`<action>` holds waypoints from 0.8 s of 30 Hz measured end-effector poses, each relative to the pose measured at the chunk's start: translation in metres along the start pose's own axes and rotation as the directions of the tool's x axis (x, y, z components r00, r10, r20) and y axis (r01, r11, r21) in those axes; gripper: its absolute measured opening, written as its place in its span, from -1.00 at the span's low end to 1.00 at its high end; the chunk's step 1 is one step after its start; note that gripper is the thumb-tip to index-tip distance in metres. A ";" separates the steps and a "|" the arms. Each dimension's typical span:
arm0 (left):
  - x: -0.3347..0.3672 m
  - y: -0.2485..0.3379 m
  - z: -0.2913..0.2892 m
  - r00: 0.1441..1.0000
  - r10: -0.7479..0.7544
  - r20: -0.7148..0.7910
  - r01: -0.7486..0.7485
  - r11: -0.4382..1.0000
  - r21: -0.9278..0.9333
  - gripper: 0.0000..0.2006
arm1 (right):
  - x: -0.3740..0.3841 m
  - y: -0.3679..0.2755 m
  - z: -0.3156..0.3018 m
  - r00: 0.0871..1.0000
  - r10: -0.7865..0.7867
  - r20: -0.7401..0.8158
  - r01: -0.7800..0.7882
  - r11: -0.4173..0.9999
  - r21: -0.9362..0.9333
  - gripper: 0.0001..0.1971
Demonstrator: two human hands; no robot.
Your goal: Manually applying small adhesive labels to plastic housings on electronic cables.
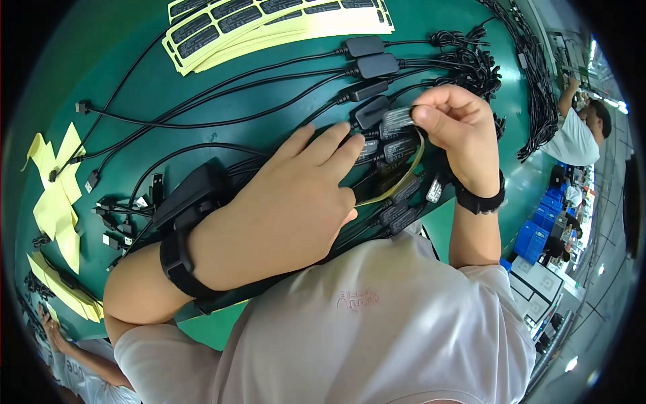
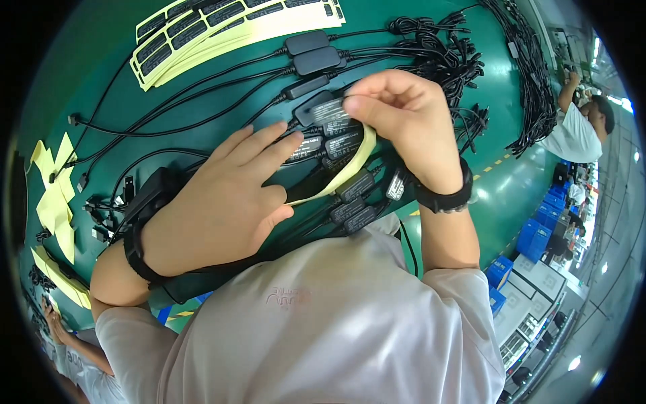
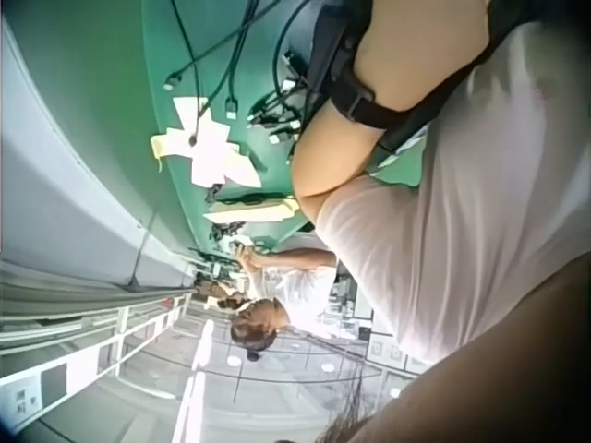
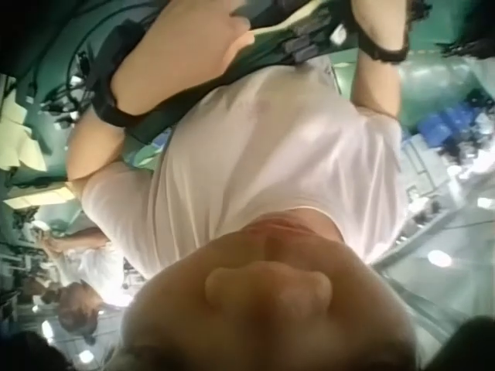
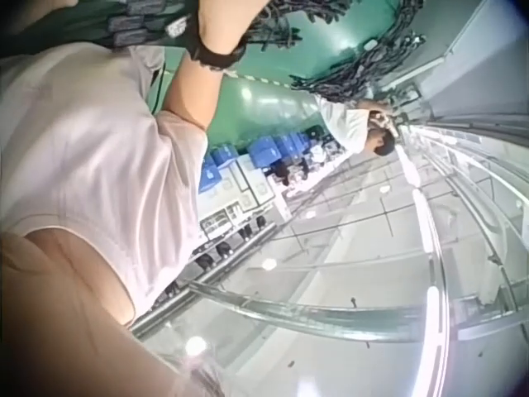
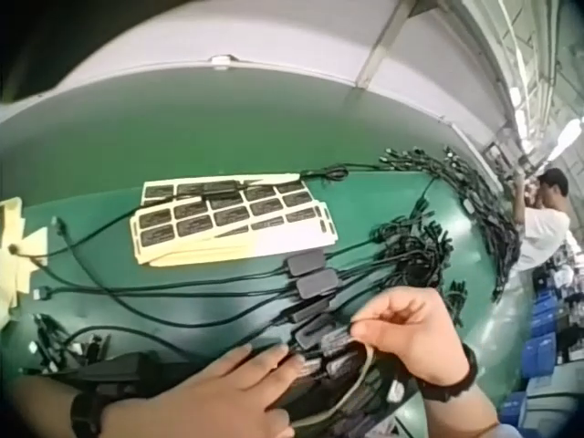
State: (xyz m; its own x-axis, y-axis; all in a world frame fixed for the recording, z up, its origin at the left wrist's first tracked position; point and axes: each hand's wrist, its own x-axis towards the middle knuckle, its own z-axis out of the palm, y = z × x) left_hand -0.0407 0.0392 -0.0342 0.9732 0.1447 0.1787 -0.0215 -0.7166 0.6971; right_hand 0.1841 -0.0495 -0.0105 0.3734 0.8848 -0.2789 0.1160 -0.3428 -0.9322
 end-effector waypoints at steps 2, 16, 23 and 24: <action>0.000 -0.001 0.003 1.000 -0.023 0.020 0.023 1.000 -0.007 -0.80 | 0.008 -0.003 0.005 1.000 0.006 0.014 -0.006 0.999 -0.049 -0.92; 0.000 -0.007 0.006 0.997 -0.032 0.072 0.023 0.993 0.119 -0.79 | 0.021 0.012 0.016 1.000 -0.005 -0.009 0.003 0.983 -0.185 -0.91; 0.000 -0.007 0.007 0.997 -0.036 0.069 0.028 0.994 0.110 -0.80 | 0.020 0.013 0.016 1.000 0.000 -0.022 -0.005 0.976 -0.216 -0.90; 0.000 -0.007 0.008 0.997 -0.037 0.062 0.030 0.994 0.108 -0.79 | 0.020 0.013 0.016 1.000 0.000 -0.023 -0.005 0.976 -0.218 -0.90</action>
State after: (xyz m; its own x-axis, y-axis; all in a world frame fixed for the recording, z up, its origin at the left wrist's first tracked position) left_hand -0.0392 0.0391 -0.0450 0.9857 0.1283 0.1090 0.0328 -0.7813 0.6233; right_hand 0.1782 -0.0308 -0.0320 0.3946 0.8773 -0.2733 0.3119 -0.4076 -0.8582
